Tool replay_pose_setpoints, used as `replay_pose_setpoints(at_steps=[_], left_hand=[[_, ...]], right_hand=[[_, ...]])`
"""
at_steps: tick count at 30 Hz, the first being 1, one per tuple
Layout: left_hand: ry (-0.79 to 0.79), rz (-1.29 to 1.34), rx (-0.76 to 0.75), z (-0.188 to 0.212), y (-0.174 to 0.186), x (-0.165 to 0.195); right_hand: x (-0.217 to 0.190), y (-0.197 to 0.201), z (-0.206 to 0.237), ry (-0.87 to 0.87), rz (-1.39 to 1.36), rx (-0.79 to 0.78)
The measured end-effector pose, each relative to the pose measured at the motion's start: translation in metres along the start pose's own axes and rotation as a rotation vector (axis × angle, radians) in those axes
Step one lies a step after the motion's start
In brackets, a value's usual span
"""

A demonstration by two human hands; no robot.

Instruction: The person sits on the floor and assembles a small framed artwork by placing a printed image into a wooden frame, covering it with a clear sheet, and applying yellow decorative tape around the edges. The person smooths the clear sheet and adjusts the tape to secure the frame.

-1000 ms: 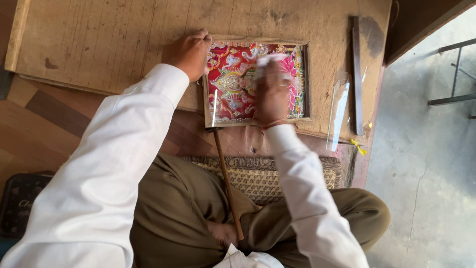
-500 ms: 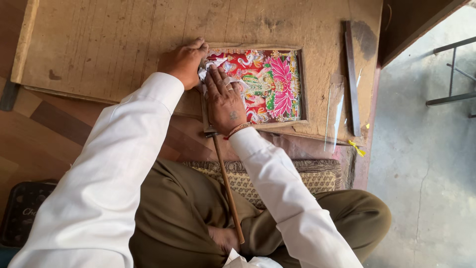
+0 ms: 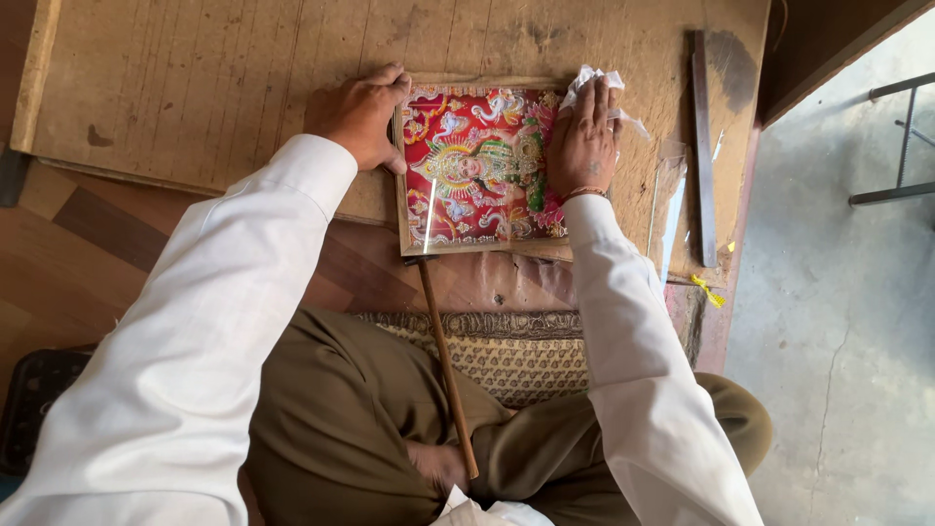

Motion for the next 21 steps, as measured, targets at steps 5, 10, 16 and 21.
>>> replay_pose_setpoints(at_steps=[5,10,16,21], left_hand=[[-0.058,0.010,0.108,0.002,0.002,0.001],[-0.063,0.037,0.164,0.001,-0.005,-0.003],[-0.020,-0.039,0.128,-0.002,-0.006,-0.004],[0.065,-0.031,-0.036,-0.002,-0.010,0.000]], right_hand=[[-0.032,-0.017,0.017,-0.064,-0.156,-0.142],[-0.154,-0.046,0.133,0.464,0.323,-0.101],[-0.139,-0.012,0.210,0.404,-0.097,-0.237],[-0.070,-0.004,0.160,0.339,-0.087,-0.149]])
Point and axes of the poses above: each hand's wrist, its own z-axis away from the middle knuckle, its own y-axis out of the back of the hand, x = y × z, the point moved 10 cm from there along -z, towards the middle knuckle, and after that the axes turned 15 degrees about -y, right-handed, at the moved point
